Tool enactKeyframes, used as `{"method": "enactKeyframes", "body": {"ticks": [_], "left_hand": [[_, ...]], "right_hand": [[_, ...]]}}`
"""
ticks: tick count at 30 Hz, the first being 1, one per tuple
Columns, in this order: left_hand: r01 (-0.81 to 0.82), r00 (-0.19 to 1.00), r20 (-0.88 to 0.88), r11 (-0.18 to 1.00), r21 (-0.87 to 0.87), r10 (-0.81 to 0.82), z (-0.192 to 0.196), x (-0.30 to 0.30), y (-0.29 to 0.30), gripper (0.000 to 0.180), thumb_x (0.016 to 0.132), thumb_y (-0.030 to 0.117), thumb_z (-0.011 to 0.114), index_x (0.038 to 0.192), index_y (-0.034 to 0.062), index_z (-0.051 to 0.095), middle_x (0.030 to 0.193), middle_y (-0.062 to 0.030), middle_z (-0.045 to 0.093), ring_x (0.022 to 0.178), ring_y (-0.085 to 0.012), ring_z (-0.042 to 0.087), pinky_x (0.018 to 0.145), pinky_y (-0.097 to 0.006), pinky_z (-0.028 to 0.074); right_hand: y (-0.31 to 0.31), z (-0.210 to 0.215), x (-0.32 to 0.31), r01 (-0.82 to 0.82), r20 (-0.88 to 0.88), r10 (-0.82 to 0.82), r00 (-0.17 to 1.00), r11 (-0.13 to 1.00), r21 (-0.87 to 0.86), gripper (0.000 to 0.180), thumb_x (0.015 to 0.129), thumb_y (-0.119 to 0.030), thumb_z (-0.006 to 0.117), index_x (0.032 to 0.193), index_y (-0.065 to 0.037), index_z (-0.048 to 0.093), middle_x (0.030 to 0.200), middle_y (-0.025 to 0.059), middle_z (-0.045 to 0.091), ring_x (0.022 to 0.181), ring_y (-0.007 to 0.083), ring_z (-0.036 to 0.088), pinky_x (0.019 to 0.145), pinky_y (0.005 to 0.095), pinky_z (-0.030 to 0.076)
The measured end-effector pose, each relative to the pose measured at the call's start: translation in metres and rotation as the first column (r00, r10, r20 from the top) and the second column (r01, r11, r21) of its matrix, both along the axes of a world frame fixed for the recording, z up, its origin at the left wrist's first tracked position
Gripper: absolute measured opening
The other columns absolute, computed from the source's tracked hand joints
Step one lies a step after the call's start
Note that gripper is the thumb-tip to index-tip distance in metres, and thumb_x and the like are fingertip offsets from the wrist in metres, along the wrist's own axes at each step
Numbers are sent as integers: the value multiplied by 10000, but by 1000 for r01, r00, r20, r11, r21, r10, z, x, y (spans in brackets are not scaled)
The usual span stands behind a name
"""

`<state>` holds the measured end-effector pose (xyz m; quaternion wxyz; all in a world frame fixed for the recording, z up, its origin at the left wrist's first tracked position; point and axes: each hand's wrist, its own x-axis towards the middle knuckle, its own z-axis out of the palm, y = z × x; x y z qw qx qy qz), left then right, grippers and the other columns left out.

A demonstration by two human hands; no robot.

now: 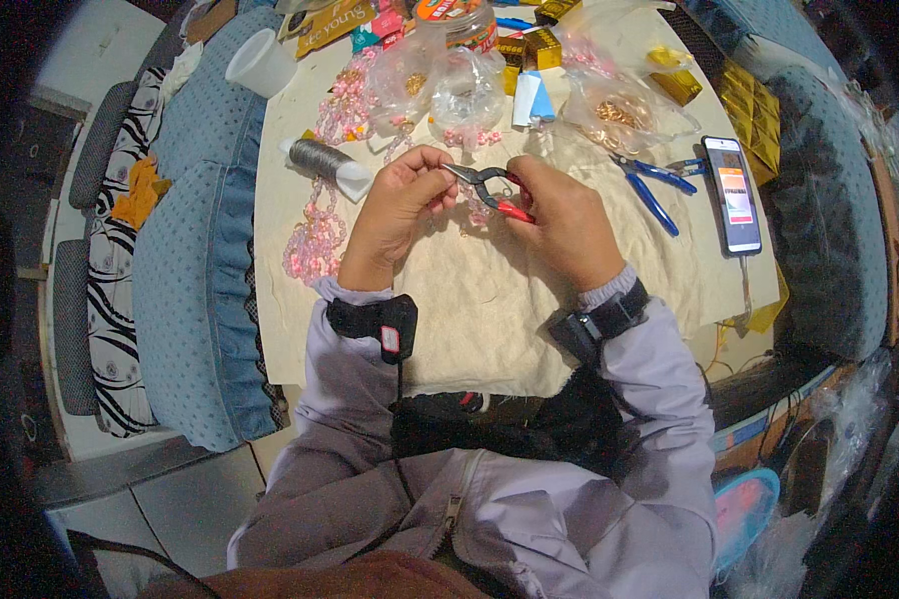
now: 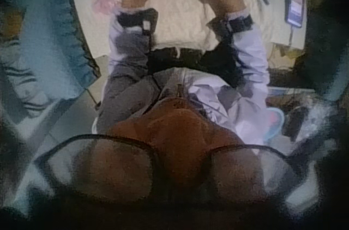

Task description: The person assembles a beaded keychain by threading pink and clear beads onto a string, then uses pliers to attach a metal ring and secure the end. The person handles beads, string, and pliers while working at a table with craft supplies.

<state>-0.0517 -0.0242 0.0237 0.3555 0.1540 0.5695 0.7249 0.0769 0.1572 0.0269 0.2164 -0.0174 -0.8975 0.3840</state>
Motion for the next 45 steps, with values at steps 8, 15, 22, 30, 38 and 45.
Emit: {"method": "enactKeyframes", "body": {"ticks": [8,15,22,30,38,45], "left_hand": [[-72,997,-4,997,-6,72,1,9,6,109,928,52,610,1027,10,596,807,-18,636,662,-49,585,594,-159,473],[-77,997,26,997,26,76,3,8,6,104,933,49,603,1027,7,596,798,-26,637,647,-55,586,562,-149,467],[-87,996,39,995,39,86,2,11,7,101,908,35,607,1004,6,598,786,-35,652,620,-54,590,544,-151,454],[-103,994,40,992,73,100,5,11,6,153,922,44,598,1069,9,574,819,-59,665,654,-78,605,580,-165,474],[-27,995,102,981,194,7,4,3,-2,192,987,109,580,1150,8,564,912,-87,674,734,-89,630,634,-172,513],[29,998,46,982,188,-38,-1,-1,-3,207,995,136,587,1155,8,564,908,-79,673,718,-83,622,626,-171,507]], "right_hand": [[0,0,-2,24,-51,-20,998,997,67,401,737,-136,755,1087,-59,577,860,120,619,798,303,634,686,393,497],[2,1,-4,14,-72,-6,997,995,102,428,719,-122,754,1101,-59,571,894,121,616,867,329,609,756,424,480],[1,2,-3,15,-35,-12,999,994,105,406,741,-145,756,1092,-59,572,900,115,632,840,309,634,713,408,498],[2,0,-1,-9,11,9,1000,999,50,371,771,-153,751,1080,-65,565,846,137,619,741,299,648,640,378,511],[2,-7,-2,16,45,-11,999,993,-117,412,757,-127,750,1131,-55,591,877,162,669,776,295,681,690,366,531],[3,-6,-1,33,83,-24,996,994,-106,418,754,-111,749,1134,-49,585,884,165,672,783,299,682,702,367,534]]}}
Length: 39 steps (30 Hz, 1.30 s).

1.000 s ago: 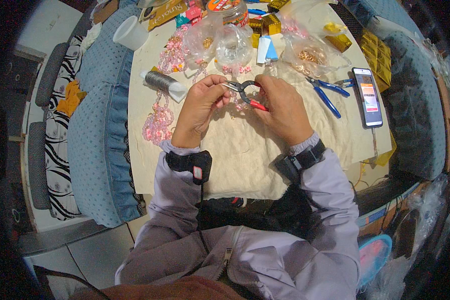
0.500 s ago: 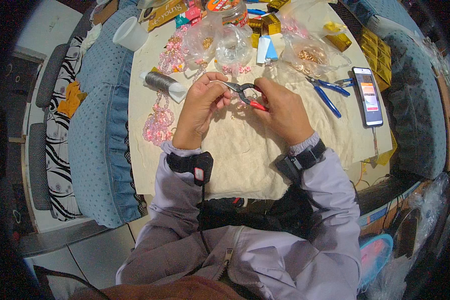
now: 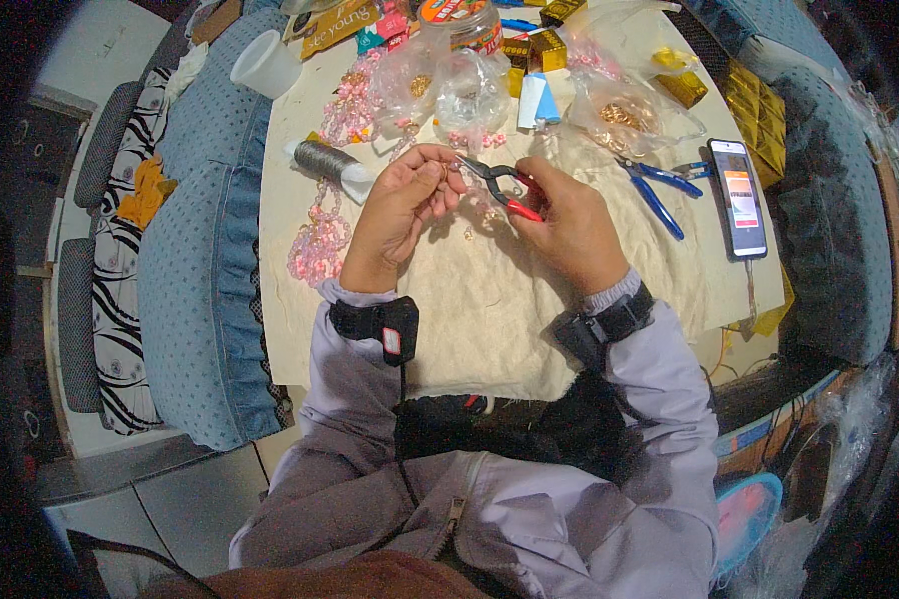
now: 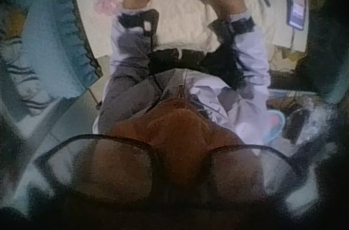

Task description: The person assembles a beaded keychain by threading pink and clear beads onto a string, then uses pliers to attach a metal ring and secure the end. The person handles beads, string, and pliers while working at a table with craft supplies.

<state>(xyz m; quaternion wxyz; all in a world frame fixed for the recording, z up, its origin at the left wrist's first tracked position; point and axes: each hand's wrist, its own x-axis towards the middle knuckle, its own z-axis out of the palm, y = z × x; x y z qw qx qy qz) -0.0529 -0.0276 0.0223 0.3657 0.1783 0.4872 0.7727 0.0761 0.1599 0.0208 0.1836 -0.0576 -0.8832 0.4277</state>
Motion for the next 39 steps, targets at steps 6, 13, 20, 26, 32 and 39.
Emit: {"method": "enactKeyframes", "body": {"ticks": [6,13,20,26,32,39], "left_hand": [[-38,991,-131,987,-155,18,6,6,2,193,934,92,669,1091,10,594,859,-48,669,695,-65,603,597,-165,477],[-215,927,-366,909,-357,75,16,20,10,71,892,43,672,939,8,630,766,-12,643,642,-54,575,567,-190,441],[-324,689,-708,807,-493,-156,28,25,-3,68,848,64,682,850,2,656,681,14,604,621,-48,505,563,-223,415],[-287,647,-726,808,-514,-231,21,30,-8,100,831,77,695,850,-9,647,676,3,598,617,-50,479,551,-238,408],[-234,716,-669,835,-498,-198,9,26,-8,115,805,71,704,837,-13,631,676,-14,596,640,-53,508,568,-248,433],[-296,637,-737,811,-505,-226,9,24,-9,95,787,56,693,821,-11,634,705,-33,612,665,-65,538,593,-250,455]], "right_hand": [[1,-1,-1,-11,-18,11,1000,1000,3,403,762,-116,750,1126,-49,594,867,164,669,772,296,683,693,361,531],[1,15,6,-7,45,6,999,1000,13,378,764,-184,759,1090,-50,624,826,158,671,733,287,677,663,363,522],[10,26,7,-165,25,163,986,981,107,338,757,-210,754,1023,-52,620,798,153,626,713,330,632,624,392,486],[28,17,6,-283,37,282,959,929,238,380,758,-200,770,1068,-60,600,802,132,632,716,316,630,625,392,486],[34,6,3,-314,35,315,949,923,223,390,760,-207,775,1077,-63,601,804,122,629,715,292,638,622,384,488],[33,6,3,-304,31,306,951,917,259,401,742,-184,784,1077,-55,606,809,114,630,712,292,639,622,378,491]]}}
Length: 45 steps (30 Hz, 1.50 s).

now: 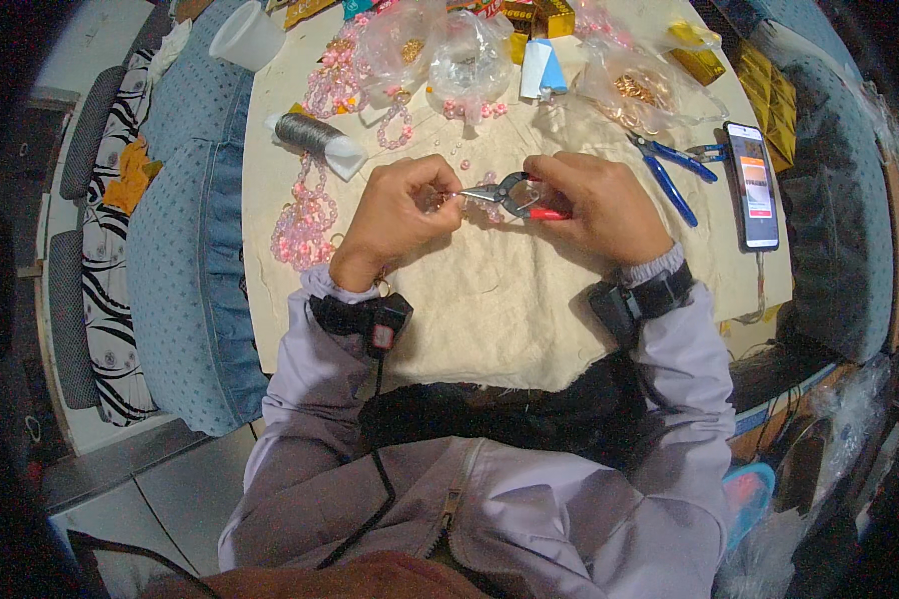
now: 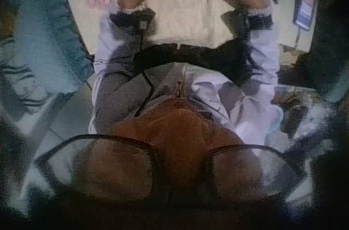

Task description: The person assembles a beaded keychain by threading pink and clear beads onto a string, then uses pliers to attach a metal ring and secure the end. The person handles beads, string, and pliers while working at a table with craft supplies.

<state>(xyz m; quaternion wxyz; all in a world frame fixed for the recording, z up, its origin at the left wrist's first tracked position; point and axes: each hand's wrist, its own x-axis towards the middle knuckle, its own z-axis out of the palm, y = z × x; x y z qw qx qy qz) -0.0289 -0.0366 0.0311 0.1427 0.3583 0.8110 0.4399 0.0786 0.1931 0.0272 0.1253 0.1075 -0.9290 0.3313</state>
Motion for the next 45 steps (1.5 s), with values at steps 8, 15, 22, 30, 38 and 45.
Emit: {"method": "enactKeyframes", "body": {"ticks": [8,15,22,30,38,45], "left_hand": [[26,988,148,997,70,-36,-7,-3,-1,85,832,39,684,905,-1,668,755,7,594,663,-66,534,585,-234,443],[28,924,376,991,130,-75,-14,-7,-6,153,924,67,660,1065,9,660,779,44,574,671,-13,492,555,-181,372],[8,940,339,997,78,-34,-12,-9,-9,155,976,125,600,1062,13,662,772,26,584,690,-47,514,614,-208,418],[-28,895,443,982,185,-58,-14,-10,-8,303,1046,253,500,967,-4,641,711,7,568,669,-74,513,641,-220,428],[-97,845,530,957,272,-65,-20,-8,-3,223,1028,139,470,964,-6,626,708,-15,577,630,-78,517,585,-220,400],[-76,802,592,969,235,-80,-17,-8,0,172,978,51,434,1013,19,599,715,-10,579,616,-60,516,561,-196,368]], "right_hand": [[2,-2,0,7,9,-7,1000,1000,5,424,726,-148,787,1098,-51,609,836,126,636,725,299,644,634,379,500],[3,0,3,84,65,-78,995,992,-93,434,715,-89,765,1115,-32,608,949,158,668,819,318,673,709,367,535],[6,1,1,88,64,-86,994,996,-30,448,711,-54,746,1134,-14,605,967,166,672,840,306,683,741,349,549],[6,-1,2,81,47,-79,996,995,-56,438,718,-56,742,1131,-11,601,956,164,668,834,318,676,739,356,541],[6,-2,0,95,70,-93,993,995,-33,449,713,-56,740,1136,-16,597,969,167,666,838,324,672,733,365,536],[5,-2,-1,92,66,-91,994,996,-15,456,712,-49,742,1143,-24,595,957,163,662,822,310,673,723,357,536]]}}
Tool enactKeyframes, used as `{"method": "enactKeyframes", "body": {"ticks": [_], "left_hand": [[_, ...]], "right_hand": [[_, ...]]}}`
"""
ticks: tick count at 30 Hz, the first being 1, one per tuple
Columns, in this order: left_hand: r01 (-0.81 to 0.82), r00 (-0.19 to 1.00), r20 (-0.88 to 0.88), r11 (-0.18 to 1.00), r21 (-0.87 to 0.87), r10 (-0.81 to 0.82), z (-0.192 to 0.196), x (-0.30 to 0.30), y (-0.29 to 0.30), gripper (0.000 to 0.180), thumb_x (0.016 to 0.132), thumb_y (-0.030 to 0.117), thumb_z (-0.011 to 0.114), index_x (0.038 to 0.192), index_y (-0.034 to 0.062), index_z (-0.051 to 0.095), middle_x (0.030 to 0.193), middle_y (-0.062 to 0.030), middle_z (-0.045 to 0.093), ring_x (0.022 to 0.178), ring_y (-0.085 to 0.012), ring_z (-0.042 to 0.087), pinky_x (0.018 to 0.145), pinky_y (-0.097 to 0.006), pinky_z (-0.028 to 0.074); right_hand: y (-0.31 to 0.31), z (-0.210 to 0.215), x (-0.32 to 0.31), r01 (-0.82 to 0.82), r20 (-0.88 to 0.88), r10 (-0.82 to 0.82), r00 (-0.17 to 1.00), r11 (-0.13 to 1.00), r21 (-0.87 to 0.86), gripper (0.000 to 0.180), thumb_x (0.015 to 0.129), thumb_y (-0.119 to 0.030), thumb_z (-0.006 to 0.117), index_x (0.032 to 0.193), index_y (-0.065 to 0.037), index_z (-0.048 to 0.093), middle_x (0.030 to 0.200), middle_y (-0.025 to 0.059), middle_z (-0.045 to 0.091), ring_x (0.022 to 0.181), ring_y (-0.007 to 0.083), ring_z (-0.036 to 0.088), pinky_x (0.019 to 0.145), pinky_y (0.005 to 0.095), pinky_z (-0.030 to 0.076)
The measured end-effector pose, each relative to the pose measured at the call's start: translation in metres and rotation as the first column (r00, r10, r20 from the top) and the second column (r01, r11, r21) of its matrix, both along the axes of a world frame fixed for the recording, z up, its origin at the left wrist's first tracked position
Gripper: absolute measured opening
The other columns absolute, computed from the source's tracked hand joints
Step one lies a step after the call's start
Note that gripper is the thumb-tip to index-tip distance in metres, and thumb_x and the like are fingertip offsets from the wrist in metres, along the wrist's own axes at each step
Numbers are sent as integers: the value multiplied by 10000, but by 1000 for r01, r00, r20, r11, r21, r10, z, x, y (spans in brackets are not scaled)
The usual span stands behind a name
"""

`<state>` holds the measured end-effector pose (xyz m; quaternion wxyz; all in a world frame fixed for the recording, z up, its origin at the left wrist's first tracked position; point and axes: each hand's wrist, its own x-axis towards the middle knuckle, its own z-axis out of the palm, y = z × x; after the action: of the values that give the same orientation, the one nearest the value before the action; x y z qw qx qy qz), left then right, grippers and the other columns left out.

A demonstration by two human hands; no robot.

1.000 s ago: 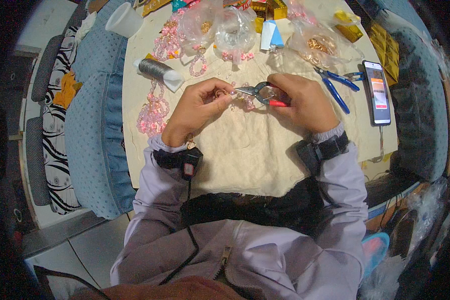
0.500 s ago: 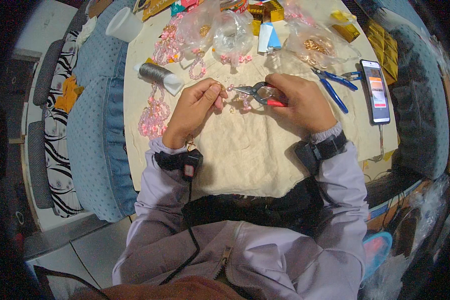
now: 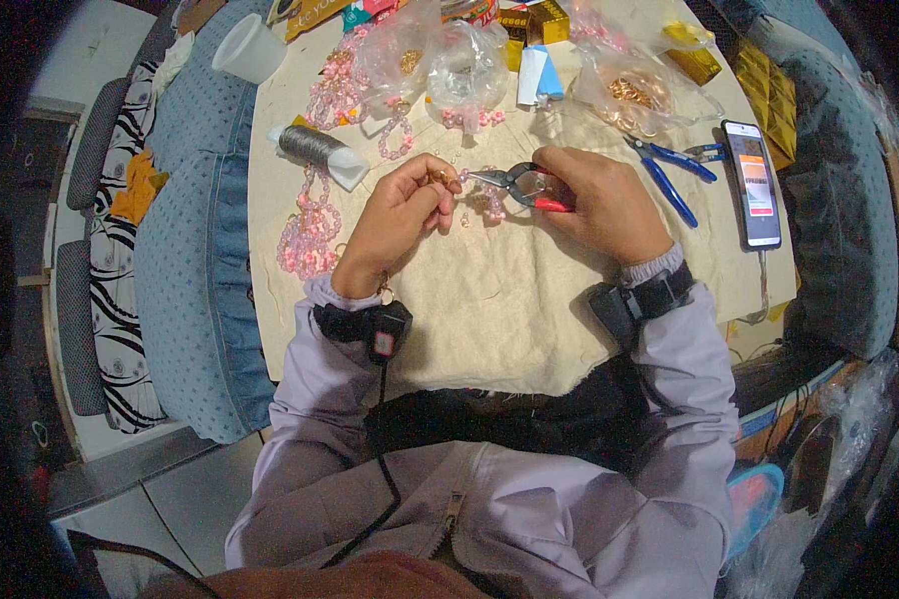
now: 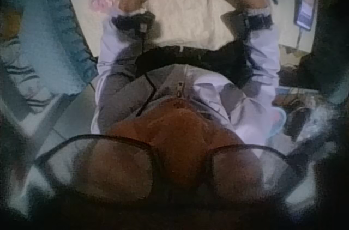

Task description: The person assembles a beaded keychain by threading pink and clear beads onto a string, then uses pliers to attach a metal ring and secure the end. The person handles beads, string, and pliers while working at a table with craft supplies.

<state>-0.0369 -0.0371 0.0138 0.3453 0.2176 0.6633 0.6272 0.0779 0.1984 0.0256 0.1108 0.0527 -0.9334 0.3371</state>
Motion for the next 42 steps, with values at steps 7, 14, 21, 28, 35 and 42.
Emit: {"method": "enactKeyframes", "body": {"ticks": [7,14,21,28,35,42], "left_hand": [[10,1000,8,1000,-28,-10,3,2,0,233,1041,209,498,963,19,608,689,3,564,573,-57,508,532,-194,382],[-111,989,-107,987,-113,99,-1,5,1,249,1026,177,534,876,10,644,656,3,555,548,-58,486,507,-208,386],[-142,922,-377,984,-109,91,-9,2,0,239,1013,133,537,834,6,630,659,12,544,545,-48,457,505,-213,376],[-156,920,-381,975,-159,85,-9,2,1,243,1005,139,543,814,8,617,670,3,554,538,-59,480,496,-225,382],[-163,947,-304,972,-168,106,-1,5,2,234,1002,143,546,833,4,629,672,-8,584,520,-66,488,486,-231,397],[-233,857,-495,965,-125,143,1,9,4,175,996,90,539,905,5,664,698,-29,641,552,-72,534,517,-229,440]], "right_hand": [[-1,-1,0,-1,-13,0,1000,1000,-16,450,711,-45,742,1136,-24,597,939,159,657,808,304,671,712,354,535],[0,-1,0,-17,-30,17,999,1000,4,385,754,-149,753,1085,-56,582,897,147,644,794,335,646,682,399,508],[0,-1,-1,-21,-57,22,998,1000,8,378,746,-151,771,1059,-53,584,893,142,650,780,325,649,672,395,505],[1,0,-1,-27,-26,27,999,1000,-8,383,742,-153,781,1061,-48,598,892,150,651,768,327,654,665,385,511],[0,1,0,-8,8,8,1000,999,-46,404,725,-123,784,1079,-45,605,911,156,653,799,340,657,685,387,517],[2,0,-1,-6,-73,5,997,1000,-15,432,710,-124,779,1094,-47,596,938,151,652,816,342,655,693,387,521]]}}
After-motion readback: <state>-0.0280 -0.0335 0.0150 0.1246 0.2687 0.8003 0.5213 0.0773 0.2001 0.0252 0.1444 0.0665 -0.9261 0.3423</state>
